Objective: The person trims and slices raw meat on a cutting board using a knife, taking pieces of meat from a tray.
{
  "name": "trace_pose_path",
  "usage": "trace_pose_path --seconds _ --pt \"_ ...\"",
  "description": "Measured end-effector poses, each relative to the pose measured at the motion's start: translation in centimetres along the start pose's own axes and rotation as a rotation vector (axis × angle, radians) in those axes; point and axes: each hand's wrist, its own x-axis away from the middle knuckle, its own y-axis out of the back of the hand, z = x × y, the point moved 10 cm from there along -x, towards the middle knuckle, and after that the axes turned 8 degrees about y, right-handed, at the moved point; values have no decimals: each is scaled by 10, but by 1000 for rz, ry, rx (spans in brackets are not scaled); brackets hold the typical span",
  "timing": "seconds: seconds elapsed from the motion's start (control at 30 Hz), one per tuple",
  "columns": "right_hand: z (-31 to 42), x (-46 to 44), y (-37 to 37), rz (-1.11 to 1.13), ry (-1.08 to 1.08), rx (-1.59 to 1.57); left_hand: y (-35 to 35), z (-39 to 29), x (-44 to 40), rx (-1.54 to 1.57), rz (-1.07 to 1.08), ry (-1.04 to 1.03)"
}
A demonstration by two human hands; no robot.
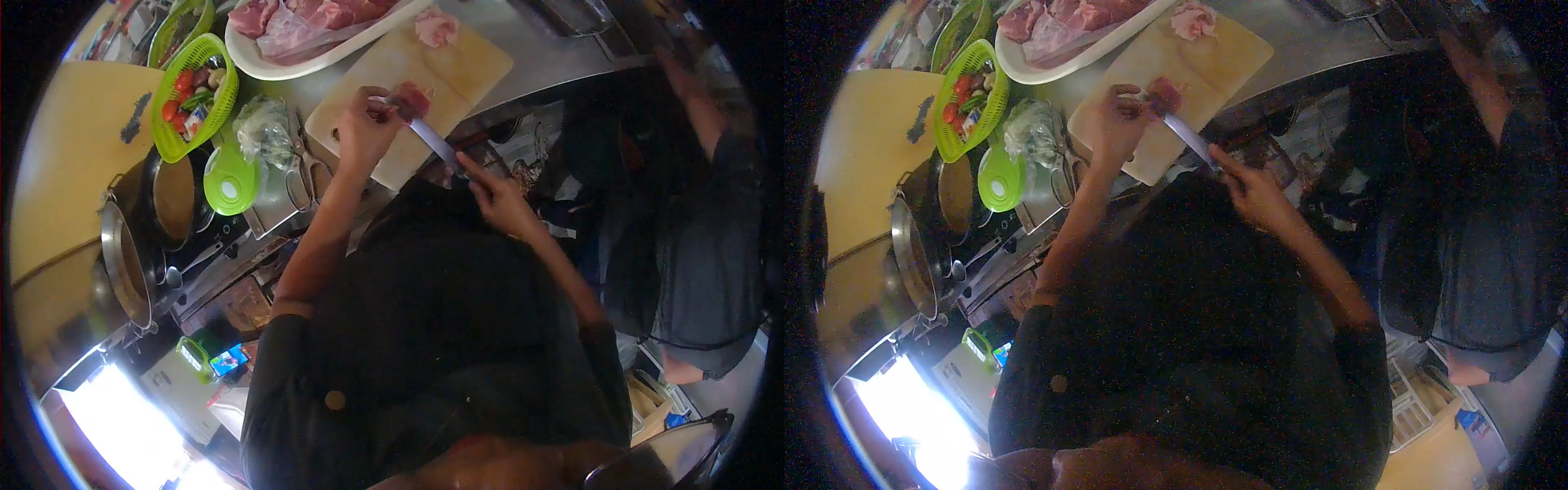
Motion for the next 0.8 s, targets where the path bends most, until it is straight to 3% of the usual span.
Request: trace_pose_path --seconds 0.03,0.2,0.3,0.4,0.43,0.5,0.6,0.7,0.8 --pt "-5 -6 -7 64 -120 -41 -3 0 1 -28 26 7" --pt "12 -53 -21 83 -102 -58 -11 4 3 -25 44 -25" --pt "4 -48 -24 114 -121 -90 1 17 -1 87 -121 -117" --pt "-4 -21 -14 147 -136 -76 10 45 -7 239 -171 71" --pt "-4 -11 -9 158 -135 -61 19 37 -7 117 -213 43" --pt "-9 2 -9 132 -59 -88 35 17 -3 -129 -293 -8" --pt "-16 3 -18 132 -84 -74 45 -9 11 29 -307 -67" --pt "-5 -13 -16 25 -57 -34 16 10 10 141 -157 -52" --pt "4 -29 -6 -63 -35 -7 -1 -5 14 -9 -185 -196"
